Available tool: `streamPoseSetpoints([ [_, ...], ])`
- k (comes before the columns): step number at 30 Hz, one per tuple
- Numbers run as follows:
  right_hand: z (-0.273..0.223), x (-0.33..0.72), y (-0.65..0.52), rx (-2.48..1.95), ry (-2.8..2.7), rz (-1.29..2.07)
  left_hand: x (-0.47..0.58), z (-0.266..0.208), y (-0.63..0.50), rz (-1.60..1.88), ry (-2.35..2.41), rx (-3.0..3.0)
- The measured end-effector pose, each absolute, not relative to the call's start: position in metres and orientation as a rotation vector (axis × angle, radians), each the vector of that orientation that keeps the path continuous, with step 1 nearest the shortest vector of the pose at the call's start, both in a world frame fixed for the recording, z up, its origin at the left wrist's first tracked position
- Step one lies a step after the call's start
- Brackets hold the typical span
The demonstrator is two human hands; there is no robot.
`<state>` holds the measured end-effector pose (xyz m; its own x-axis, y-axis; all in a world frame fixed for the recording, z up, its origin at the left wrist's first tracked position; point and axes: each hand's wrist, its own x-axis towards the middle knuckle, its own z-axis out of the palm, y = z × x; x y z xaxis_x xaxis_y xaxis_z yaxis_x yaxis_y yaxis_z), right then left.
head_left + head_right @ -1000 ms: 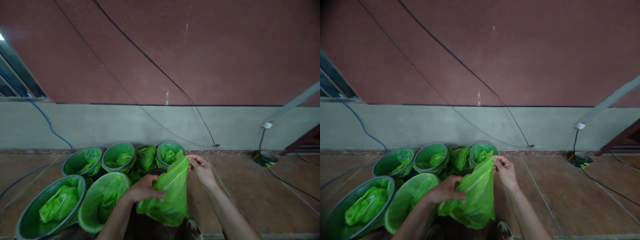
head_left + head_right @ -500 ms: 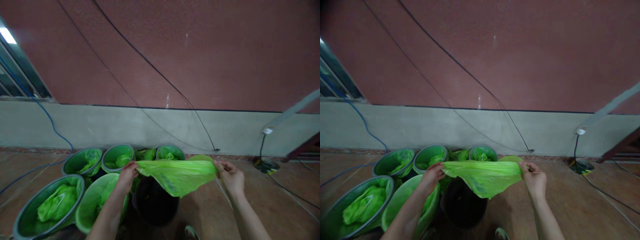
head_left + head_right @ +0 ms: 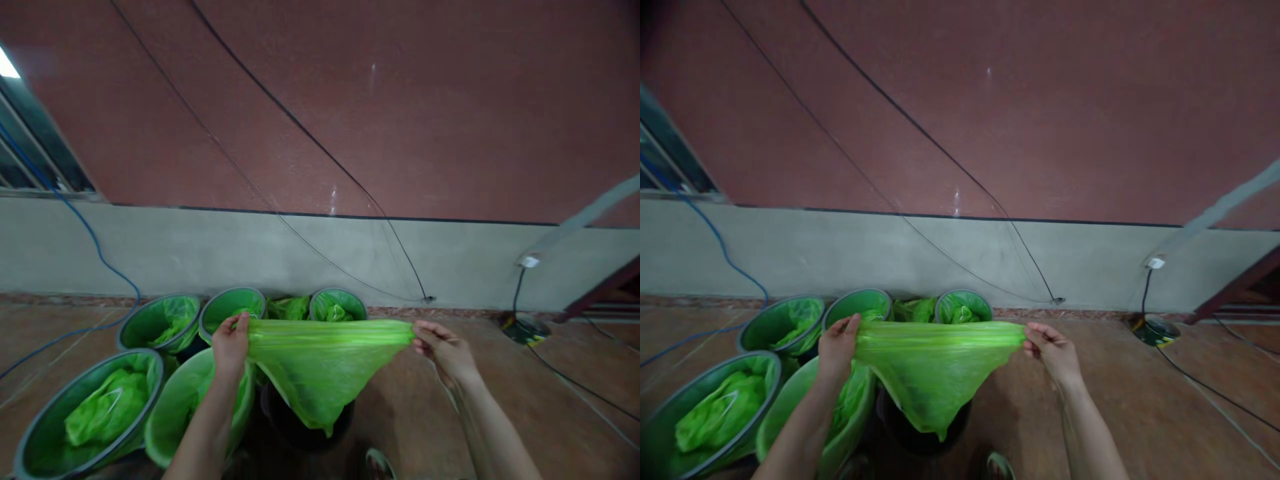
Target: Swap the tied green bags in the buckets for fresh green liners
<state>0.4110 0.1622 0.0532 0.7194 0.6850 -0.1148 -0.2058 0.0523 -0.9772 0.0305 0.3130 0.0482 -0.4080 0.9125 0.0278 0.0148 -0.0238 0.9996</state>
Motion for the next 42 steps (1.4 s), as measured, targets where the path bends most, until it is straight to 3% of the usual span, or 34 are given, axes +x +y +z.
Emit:
streamPoseSetpoints([
  [6,0.051,0.429,0.167,-1.351,-0.215,0.396,0.022,0.065,0.308,1.464,1.337,0.734],
  [10,0.058,0.406,0.167,-1.426,-0.447,0.231,0.037,0.072,0.297,1.406,1.226,0.735],
  [18,0.067,0.261,0.163,-1.402,-1.570,0.475,0.116,0.059,0.245,0.976,0.890,0.926],
  [27,0.047,0.272,0.176,-1.480,-1.481,0.445,0.131,0.055,0.230,0.718,0.673,1.350],
  [33,0.053,0.278,0.175,-1.391,-1.444,0.593,0.132,0.055,0.233,0.726,0.765,1.762],
  [42,0.052,0.287,0.181,-1.381,-1.402,0.582,0.132,0.056,0.238,0.711,0.670,1.620],
])
